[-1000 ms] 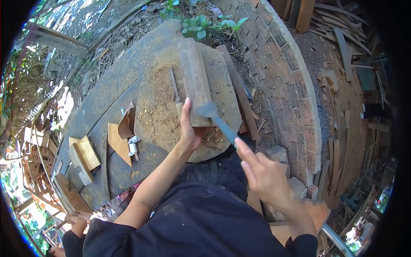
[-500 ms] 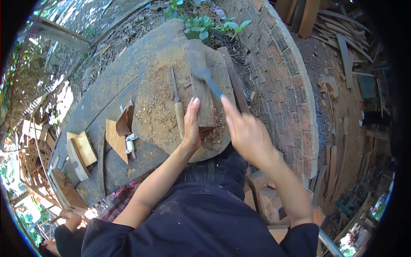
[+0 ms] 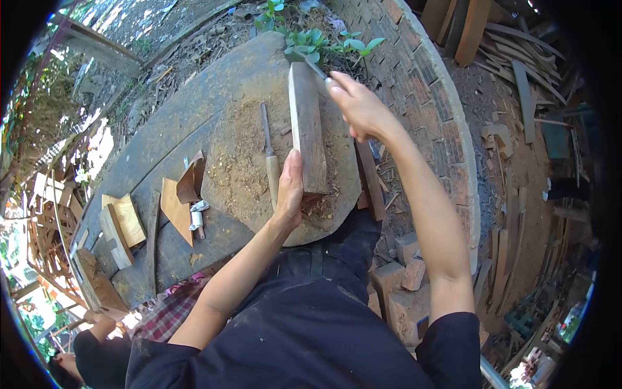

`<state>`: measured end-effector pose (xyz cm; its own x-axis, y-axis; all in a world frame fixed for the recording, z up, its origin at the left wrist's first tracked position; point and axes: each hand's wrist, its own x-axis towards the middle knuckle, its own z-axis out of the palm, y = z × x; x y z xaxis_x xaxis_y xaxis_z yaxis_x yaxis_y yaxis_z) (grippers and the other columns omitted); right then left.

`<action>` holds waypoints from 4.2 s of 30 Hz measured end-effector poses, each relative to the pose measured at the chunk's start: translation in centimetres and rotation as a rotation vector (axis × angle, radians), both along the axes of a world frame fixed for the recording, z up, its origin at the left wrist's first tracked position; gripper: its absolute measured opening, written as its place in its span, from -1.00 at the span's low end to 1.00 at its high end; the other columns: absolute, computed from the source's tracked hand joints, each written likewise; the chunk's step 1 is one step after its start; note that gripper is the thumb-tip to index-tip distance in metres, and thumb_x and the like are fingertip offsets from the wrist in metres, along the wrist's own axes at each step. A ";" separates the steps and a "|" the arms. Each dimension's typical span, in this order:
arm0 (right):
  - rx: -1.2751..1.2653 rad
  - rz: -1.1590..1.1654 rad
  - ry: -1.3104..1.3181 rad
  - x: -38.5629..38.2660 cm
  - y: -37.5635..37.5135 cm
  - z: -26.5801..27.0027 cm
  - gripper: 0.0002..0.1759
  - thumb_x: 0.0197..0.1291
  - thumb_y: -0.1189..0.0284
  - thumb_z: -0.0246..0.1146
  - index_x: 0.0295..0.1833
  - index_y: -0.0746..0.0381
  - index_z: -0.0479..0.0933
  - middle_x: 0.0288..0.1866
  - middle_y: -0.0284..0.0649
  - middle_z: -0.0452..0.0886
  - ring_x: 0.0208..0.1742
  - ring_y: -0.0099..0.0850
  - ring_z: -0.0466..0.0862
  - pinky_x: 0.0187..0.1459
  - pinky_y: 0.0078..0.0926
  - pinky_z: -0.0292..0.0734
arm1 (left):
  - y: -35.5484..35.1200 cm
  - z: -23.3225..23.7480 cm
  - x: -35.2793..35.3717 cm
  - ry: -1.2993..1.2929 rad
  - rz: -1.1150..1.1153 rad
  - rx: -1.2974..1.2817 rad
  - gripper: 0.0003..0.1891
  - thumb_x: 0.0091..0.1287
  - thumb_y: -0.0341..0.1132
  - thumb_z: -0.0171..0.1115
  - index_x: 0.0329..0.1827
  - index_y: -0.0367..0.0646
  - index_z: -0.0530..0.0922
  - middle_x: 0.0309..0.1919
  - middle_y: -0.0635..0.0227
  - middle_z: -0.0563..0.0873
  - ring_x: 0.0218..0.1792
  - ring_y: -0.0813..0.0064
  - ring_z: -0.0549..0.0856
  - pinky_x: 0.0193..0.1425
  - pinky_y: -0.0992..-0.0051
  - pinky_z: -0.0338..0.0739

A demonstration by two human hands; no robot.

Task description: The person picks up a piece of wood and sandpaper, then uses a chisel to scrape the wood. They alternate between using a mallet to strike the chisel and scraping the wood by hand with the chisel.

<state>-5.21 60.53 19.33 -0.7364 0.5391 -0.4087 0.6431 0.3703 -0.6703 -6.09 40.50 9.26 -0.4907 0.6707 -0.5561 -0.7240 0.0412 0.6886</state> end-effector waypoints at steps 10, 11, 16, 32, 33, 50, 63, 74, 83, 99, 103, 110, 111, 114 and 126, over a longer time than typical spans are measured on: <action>0.120 0.124 0.072 15.5 -8.8 4.1 -0.40 0.50 0.29 0.10 0.61 0.04 0.25 -0.25 0.12 0.72 -0.29 0.11 0.76 -0.31 -0.02 0.61 | 0.2 1.4 -1.2 -0.073 -0.029 -0.099 -0.42 0.63 0.17 -0.08 0.49 -0.04 0.33 0.16 0.29 0.60 0.11 0.44 0.65 0.07 0.19 0.71; 0.169 0.135 0.068 16.6 -10.2 4.0 -0.39 0.49 0.31 0.11 0.61 0.03 0.24 -0.28 0.10 0.72 -0.31 0.11 0.75 -0.31 0.00 0.61 | 0.2 0.6 -0.9 -0.077 -0.032 -0.104 -0.42 0.63 0.17 -0.08 0.49 -0.04 0.33 0.16 0.29 0.60 0.11 0.44 0.65 0.07 0.19 0.71; 0.195 0.178 0.035 16.5 -11.0 3.9 -0.36 0.46 0.36 0.15 0.62 0.01 0.24 -0.40 0.04 0.69 -0.40 0.09 0.73 -0.35 0.05 0.61 | -0.4 -1.2 -0.8 0.104 0.017 -0.069 -0.44 0.63 0.13 -0.03 0.39 -0.18 0.41 0.02 0.29 0.68 -0.03 0.52 0.71 0.03 0.44 0.68; 0.121 0.068 0.149 16.6 -13.8 1.3 -0.38 0.48 0.39 0.14 0.61 0.11 0.23 -0.35 0.15 0.71 -0.34 0.18 0.73 -0.28 0.15 0.60 | -0.5 -1.4 -1.9 0.162 0.007 -0.062 -0.37 0.59 0.09 0.10 0.52 -0.16 0.33 0.17 0.32 0.63 0.12 0.56 0.62 0.21 0.47 0.56; 0.123 0.034 0.260 16.2 -13.4 0.8 -0.41 0.50 0.35 0.12 0.59 0.13 0.26 -0.32 0.20 0.72 -0.28 0.23 0.73 -0.23 0.15 0.61 | -0.4 -1.2 -1.8 0.209 0.002 -0.097 -0.41 0.61 0.09 0.06 0.51 -0.11 0.34 0.11 0.34 0.64 0.06 0.56 0.67 0.09 0.47 0.63; 0.168 0.015 0.217 10.4 -7.1 -0.6 -0.48 0.52 0.31 0.06 0.51 0.20 0.31 -0.41 0.29 0.64 -0.30 0.29 0.68 -0.24 0.20 0.56 | 0.1 0.5 -0.1 0.275 -0.001 -0.150 -0.40 0.60 0.06 0.09 0.55 -0.07 0.29 0.12 0.34 0.66 0.01 0.57 0.69 -0.01 0.45 0.70; 0.018 -0.011 0.224 12.2 -9.3 1.2 -0.41 0.50 0.35 0.07 0.59 0.16 0.22 -0.33 0.31 0.66 -0.27 0.26 0.70 -0.20 0.22 0.57 | -0.2 -0.1 -0.5 0.236 0.000 -0.128 -0.41 0.62 0.03 0.08 0.54 -0.13 0.29 0.23 0.37 0.60 0.16 0.60 0.60 0.28 0.48 0.52; -0.649 -0.240 0.209 5.7 -0.9 -2.4 -0.40 0.57 0.15 -0.03 0.60 0.11 0.20 -0.52 -0.27 0.45 -0.78 -0.48 0.45 -0.74 -0.43 0.37 | -3.2 -2.9 -2.2 -0.637 -0.071 0.474 -0.38 0.62 0.22 -0.13 0.42 -0.11 0.40 0.11 0.23 0.66 0.04 0.34 0.70 0.24 0.24 0.63; -0.167 -0.112 0.149 11.3 -7.3 2.2 -0.37 0.52 0.26 0.08 0.62 0.11 0.16 -0.31 0.15 0.69 -0.48 0.02 0.74 -0.39 -0.05 0.61 | -1.5 2.3 -1.1 -0.183 0.010 0.149 -0.27 0.50 0.31 0.01 0.46 -0.10 0.34 0.17 0.21 0.57 0.21 0.27 0.60 0.22 0.13 0.65; 0.465 0.164 -0.033 4.6 -7.3 0.5 -0.45 0.48 0.30 0.10 0.54 0.10 0.29 -0.40 0.15 0.70 -0.34 0.20 0.73 -0.25 0.19 0.63 | -2.1 -1.5 -1.1 -0.202 0.004 -0.020 -0.23 0.40 0.54 -0.12 0.19 0.01 0.50 -0.25 0.33 0.66 -0.28 0.35 0.67 -0.27 0.29 0.54; 0.520 0.117 -0.007 2.2 -6.6 -1.0 -0.46 0.47 0.30 0.11 0.52 0.12 0.30 -0.40 0.16 0.69 -0.32 0.21 0.73 -0.22 0.19 0.64 | -2.1 -1.3 -1.5 -0.287 0.020 0.056 -0.22 0.39 0.56 -0.11 0.17 0.02 0.52 -0.28 0.28 0.66 -0.39 0.31 0.64 -0.29 0.31 0.52; 0.294 0.249 -0.125 12.6 -12.7 3.3 -0.29 0.44 0.30 0.17 0.64 0.07 0.15 -0.45 0.14 0.69 -0.38 0.18 0.74 -0.31 0.16 0.64 | -2.1 -1.0 -1.3 -0.336 0.053 -0.004 -0.23 0.37 0.56 -0.07 0.14 0.03 0.54 -0.26 0.29 0.67 -0.36 0.32 0.65 -0.26 0.31 0.54; 0.266 0.244 -0.099 12.8 -12.3 3.4 -0.30 0.45 0.30 0.16 0.64 0.08 0.14 -0.44 0.15 0.69 -0.39 0.19 0.73 -0.30 0.16 0.64 | -2.2 -0.8 -1.2 -0.306 0.049 -0.020 -0.23 0.37 0.55 -0.08 0.14 0.02 0.55 -0.26 0.29 0.67 -0.36 0.33 0.66 -0.25 0.31 0.55; 0.302 0.183 -0.068 9.8 -9.6 1.7 -0.37 0.47 0.28 0.12 0.59 0.10 0.22 -0.40 0.20 0.69 -0.32 0.20 0.73 -0.19 0.19 0.63 | -2.2 -0.9 -0.8 -0.245 0.036 -0.057 -0.23 0.39 0.55 -0.10 0.14 -0.01 0.55 -0.24 0.29 0.67 -0.34 0.33 0.68 -0.23 0.31 0.56; -0.078 0.000 0.105 9.6 -6.3 -1.2 -0.36 0.49 0.21 0.06 0.60 0.14 0.18 -0.34 0.29 0.68 -0.36 0.20 0.73 -0.31 0.14 0.61 | -1.2 1.5 -0.1 -0.050 -0.048 -0.070 -0.21 0.41 0.39 0.03 0.27 -0.23 0.45 -0.12 0.18 0.65 -0.16 0.26 0.75 -0.13 0.22 0.79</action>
